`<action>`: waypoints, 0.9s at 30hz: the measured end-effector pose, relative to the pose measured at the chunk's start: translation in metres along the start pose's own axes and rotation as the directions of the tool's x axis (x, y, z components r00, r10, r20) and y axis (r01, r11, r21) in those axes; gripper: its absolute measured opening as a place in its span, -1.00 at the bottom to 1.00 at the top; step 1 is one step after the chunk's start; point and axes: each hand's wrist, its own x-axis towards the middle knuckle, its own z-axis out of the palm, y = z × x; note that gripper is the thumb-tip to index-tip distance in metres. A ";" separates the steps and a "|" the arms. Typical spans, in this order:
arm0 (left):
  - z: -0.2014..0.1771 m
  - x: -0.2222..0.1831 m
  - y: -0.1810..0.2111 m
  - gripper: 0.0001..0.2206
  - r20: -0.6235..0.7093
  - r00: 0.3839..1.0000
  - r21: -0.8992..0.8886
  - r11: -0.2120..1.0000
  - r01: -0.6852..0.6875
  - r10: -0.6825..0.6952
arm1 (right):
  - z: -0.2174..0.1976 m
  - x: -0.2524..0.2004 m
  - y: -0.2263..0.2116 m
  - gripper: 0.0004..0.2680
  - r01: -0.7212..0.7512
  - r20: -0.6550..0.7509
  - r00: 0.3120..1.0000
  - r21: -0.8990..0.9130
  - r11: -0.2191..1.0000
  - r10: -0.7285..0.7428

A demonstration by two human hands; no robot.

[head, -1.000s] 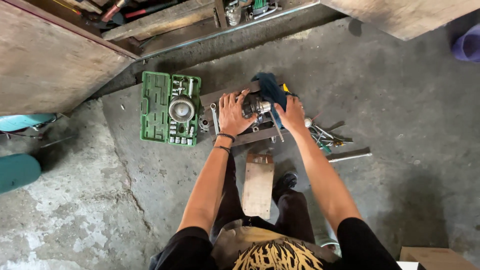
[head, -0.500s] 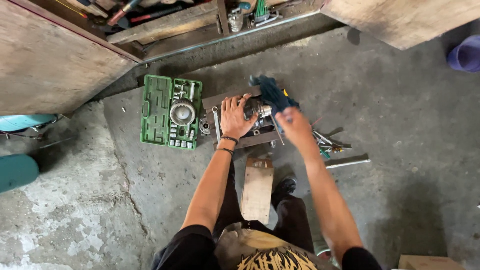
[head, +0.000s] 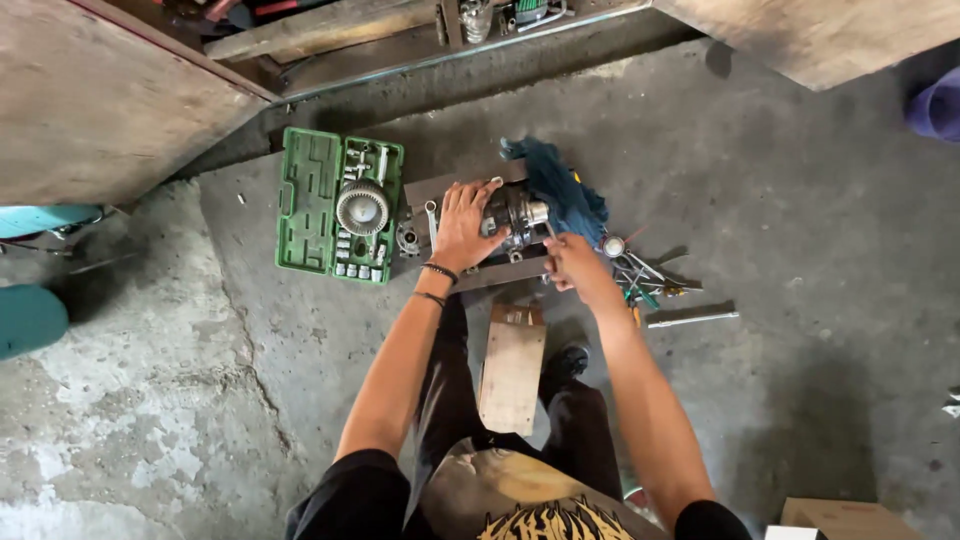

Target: Cleaning, adjusting, and assembling a mechanical component using spray cleaner, a cloth, a wrench, and a power tool.

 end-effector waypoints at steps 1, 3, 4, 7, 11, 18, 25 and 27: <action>-0.004 -0.001 -0.001 -0.19 0.007 1.000 -0.013 1.000 -0.027 0.027 | 0.001 -0.010 -0.020 -0.84 -0.103 0.046 0.994 0.129 0.986 0.098; -0.012 -0.005 0.001 -0.24 0.001 0.999 0.013 0.998 -0.054 0.054 | -0.004 -0.011 -0.029 -0.86 -0.147 0.086 0.988 0.216 0.965 0.131; -0.015 -0.009 0.002 -0.30 -0.007 0.997 0.038 0.996 -0.082 0.083 | -0.005 -0.011 -0.031 -0.87 -0.190 0.127 0.979 0.298 0.935 0.158; -0.009 -0.009 0.002 -0.35 -0.045 0.993 0.128 0.987 -0.099 0.105 | -0.005 0.003 -0.016 -0.91 -0.188 0.123 0.980 0.358 0.914 0.154; -0.008 -0.007 0.000 -0.40 -0.062 0.991 0.126 0.986 -0.106 0.115 | -0.002 0.011 0.010 -0.90 -0.202 0.138 0.979 0.551 0.809 0.151; -0.012 -0.009 0.000 -0.47 -0.055 0.993 0.085 0.991 -0.101 0.106 | 0.006 -0.044 -0.018 -0.90 0.076 -0.162 0.987 0.448 0.891 -0.003; -0.008 -0.010 -0.004 -0.47 -0.062 0.993 0.089 0.991 -0.098 0.104 | 0.031 -0.048 -0.007 -0.83 0.281 -0.215 0.890 -0.434 0.856 -0.401; -0.012 -0.014 -0.001 -0.48 -0.056 0.993 0.070 0.993 -0.099 0.103 | 0.037 -0.057 -0.004 -0.83 0.269 -0.249 0.883 -0.427 0.863 -0.398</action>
